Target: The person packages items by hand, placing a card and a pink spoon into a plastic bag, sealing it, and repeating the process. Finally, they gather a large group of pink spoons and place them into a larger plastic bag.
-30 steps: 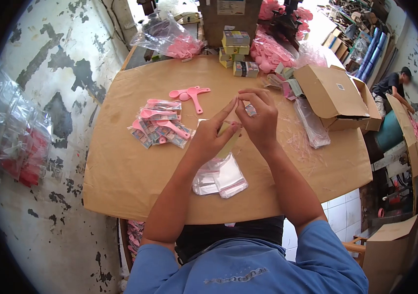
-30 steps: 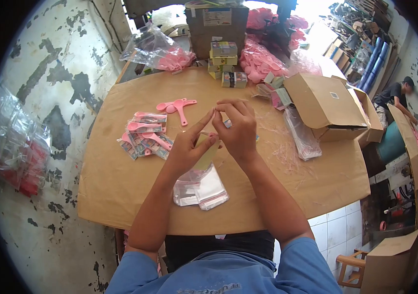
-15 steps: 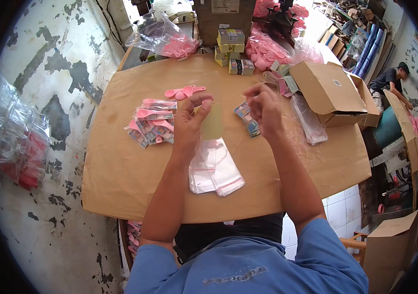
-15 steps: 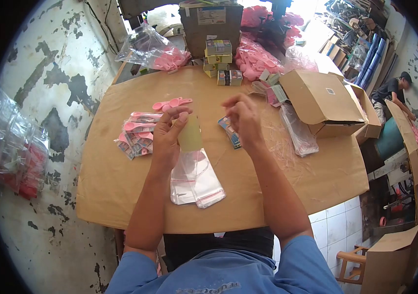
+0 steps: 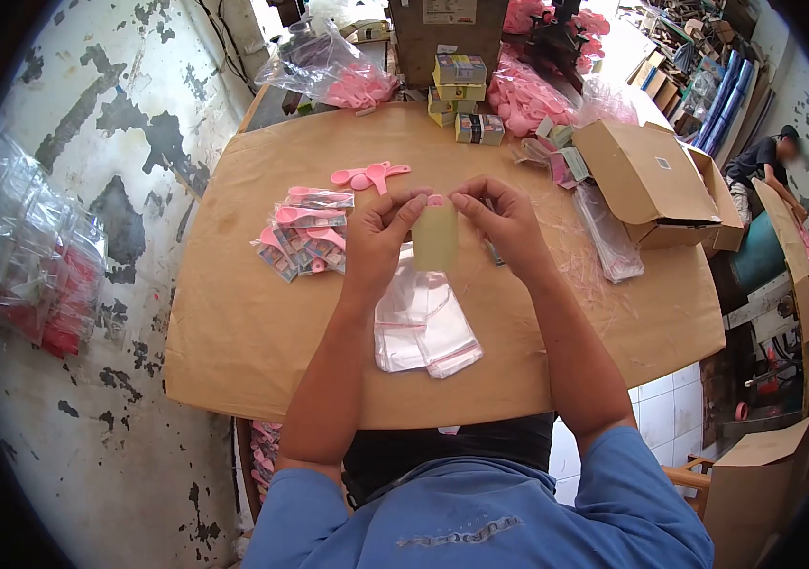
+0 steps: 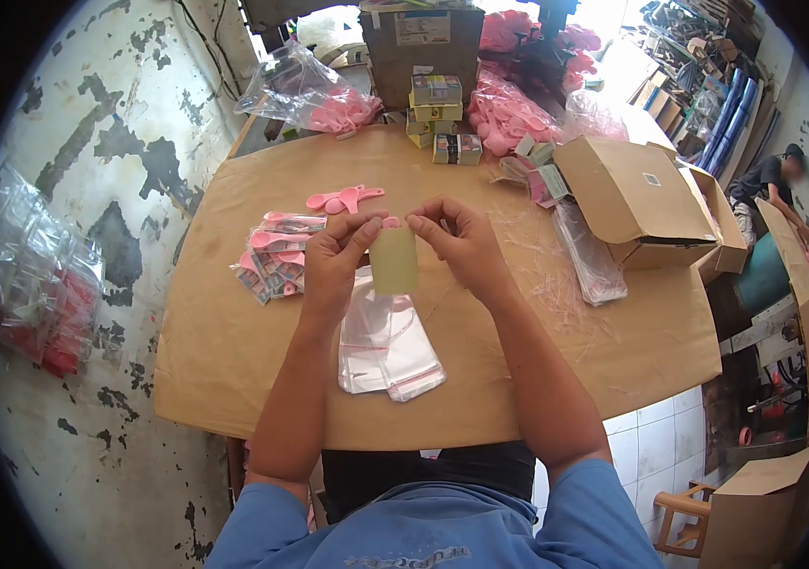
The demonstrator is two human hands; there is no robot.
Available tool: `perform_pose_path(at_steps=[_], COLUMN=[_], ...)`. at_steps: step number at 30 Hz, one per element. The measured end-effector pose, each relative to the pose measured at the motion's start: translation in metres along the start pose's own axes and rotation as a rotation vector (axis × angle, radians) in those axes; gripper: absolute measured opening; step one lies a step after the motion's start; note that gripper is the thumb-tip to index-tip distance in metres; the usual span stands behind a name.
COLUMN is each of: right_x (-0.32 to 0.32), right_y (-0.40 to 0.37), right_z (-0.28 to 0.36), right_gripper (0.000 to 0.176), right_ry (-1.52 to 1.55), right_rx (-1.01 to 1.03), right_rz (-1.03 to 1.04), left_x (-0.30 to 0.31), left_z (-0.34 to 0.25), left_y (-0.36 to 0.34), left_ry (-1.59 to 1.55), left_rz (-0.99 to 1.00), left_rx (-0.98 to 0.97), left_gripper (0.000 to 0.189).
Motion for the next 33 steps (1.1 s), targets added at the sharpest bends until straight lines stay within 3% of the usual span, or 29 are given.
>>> perform_pose_path(at_steps=[7,10,16,19,22,23,26,30,31,32,33], right_x=[-0.002,0.002,0.008,0.003,0.004,0.005,-0.001,0.003,0.005,0.008,0.01], right_y=[-0.002,0.0,-0.003,-0.001,-0.001,-0.001,-0.001,0.0,0.0,0.001,0.001], right_z=[0.008,0.004,0.013,0.011,0.005,0.007,0.019,0.021,0.019,0.016,0.013], right_gripper=[0.009,0.009,0.008,0.01,0.026,0.039,0.039,0.036,0.035,0.034,0.033], right_ry=[0.17,0.18,0.159,0.033,0.036,0.095,0.195,0.195,0.183,0.171,0.159], right_rx=[0.008,0.081,0.071,0.161,0.153,0.105,0.152,0.168,0.163,0.157,0.151], right_rz=[-0.033,0.069,0.121,0.093,0.026,0.035,-0.006,-0.096,-0.103,-0.111,-0.117], left_x=[-0.003,0.006,0.006,0.011,0.001,-0.001,-0.01,0.004,0.01,0.02,0.037], left_z=[-0.007,0.001,-0.002,0.005,0.0,-0.005,-0.003,-0.023,-0.03,-0.036,-0.034], left_y=[-0.003,0.0,-0.003,0.002,-0.001,-0.001,-0.004,-0.006,-0.005,-0.002,0.002], left_ry=[-0.059,-0.051,-0.197,0.039,-0.067,-0.03,0.022,0.588,0.515,0.777,0.825], left_rz=[0.04,0.087,0.146,0.072,0.084,0.14,0.229,0.0,-0.098,-0.26,-0.376], left_rx=[-0.051,-0.133,-0.057,-0.044,0.015,-0.034,-0.056,-0.333,-0.412,-0.684,-0.651], left_gripper=[0.021,0.013,0.006,0.019,0.04,0.059,0.061,0.033,0.029,0.033,0.034])
Point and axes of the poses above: each hand's wrist, its own y-axis towards the middle knuckle, its own x-axis out of the back of the hand, z = x × y, the point moved 3 cm from there along y, towards the middle knuckle, and after that the axes turned 5 degrees about x, right-handed, at the moved point
